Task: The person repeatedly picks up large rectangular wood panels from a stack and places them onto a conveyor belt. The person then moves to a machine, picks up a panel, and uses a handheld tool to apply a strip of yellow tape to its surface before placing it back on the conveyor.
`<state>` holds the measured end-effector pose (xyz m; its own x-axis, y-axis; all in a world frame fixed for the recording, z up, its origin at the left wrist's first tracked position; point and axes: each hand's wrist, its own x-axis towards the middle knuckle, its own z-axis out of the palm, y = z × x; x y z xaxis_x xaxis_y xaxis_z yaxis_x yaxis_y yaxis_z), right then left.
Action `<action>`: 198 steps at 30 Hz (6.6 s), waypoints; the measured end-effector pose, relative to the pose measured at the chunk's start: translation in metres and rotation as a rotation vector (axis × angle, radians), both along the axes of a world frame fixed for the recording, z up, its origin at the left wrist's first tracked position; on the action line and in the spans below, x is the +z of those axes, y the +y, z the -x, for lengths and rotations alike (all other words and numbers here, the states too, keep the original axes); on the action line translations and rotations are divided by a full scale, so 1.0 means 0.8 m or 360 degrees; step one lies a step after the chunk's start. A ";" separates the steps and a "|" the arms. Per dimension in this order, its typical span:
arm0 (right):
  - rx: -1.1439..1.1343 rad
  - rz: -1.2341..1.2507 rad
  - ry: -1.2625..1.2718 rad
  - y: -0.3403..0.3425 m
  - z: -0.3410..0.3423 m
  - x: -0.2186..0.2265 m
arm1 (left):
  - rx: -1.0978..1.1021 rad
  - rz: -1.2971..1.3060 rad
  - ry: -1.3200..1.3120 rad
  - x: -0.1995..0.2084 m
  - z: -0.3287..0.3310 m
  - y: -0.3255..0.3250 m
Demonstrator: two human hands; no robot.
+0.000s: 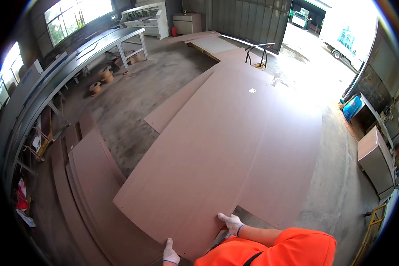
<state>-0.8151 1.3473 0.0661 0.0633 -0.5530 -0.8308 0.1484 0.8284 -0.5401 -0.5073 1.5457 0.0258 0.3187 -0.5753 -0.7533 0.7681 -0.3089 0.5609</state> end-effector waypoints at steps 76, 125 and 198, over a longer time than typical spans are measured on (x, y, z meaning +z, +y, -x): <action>0.1012 -0.0311 -0.0568 0.076 -0.426 -0.067 | 0.0090 -0.2322 -0.2434 0.424 -0.258 0.516; 0.1727 0.0272 0.0831 -0.018 -0.950 -0.491 | 0.1835 -0.1493 -0.0089 -0.471 -0.304 0.254; 0.1630 0.0291 0.0324 0.155 -0.677 -0.514 | 0.1665 -0.1553 -0.1127 -0.484 -0.477 0.479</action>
<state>-0.2736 1.4714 -0.3452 0.4392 -0.4322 -0.7876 -0.6819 0.4104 -0.6055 -0.1257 1.9292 -0.3618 0.6756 0.7035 -0.2207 0.5449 -0.2747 0.7922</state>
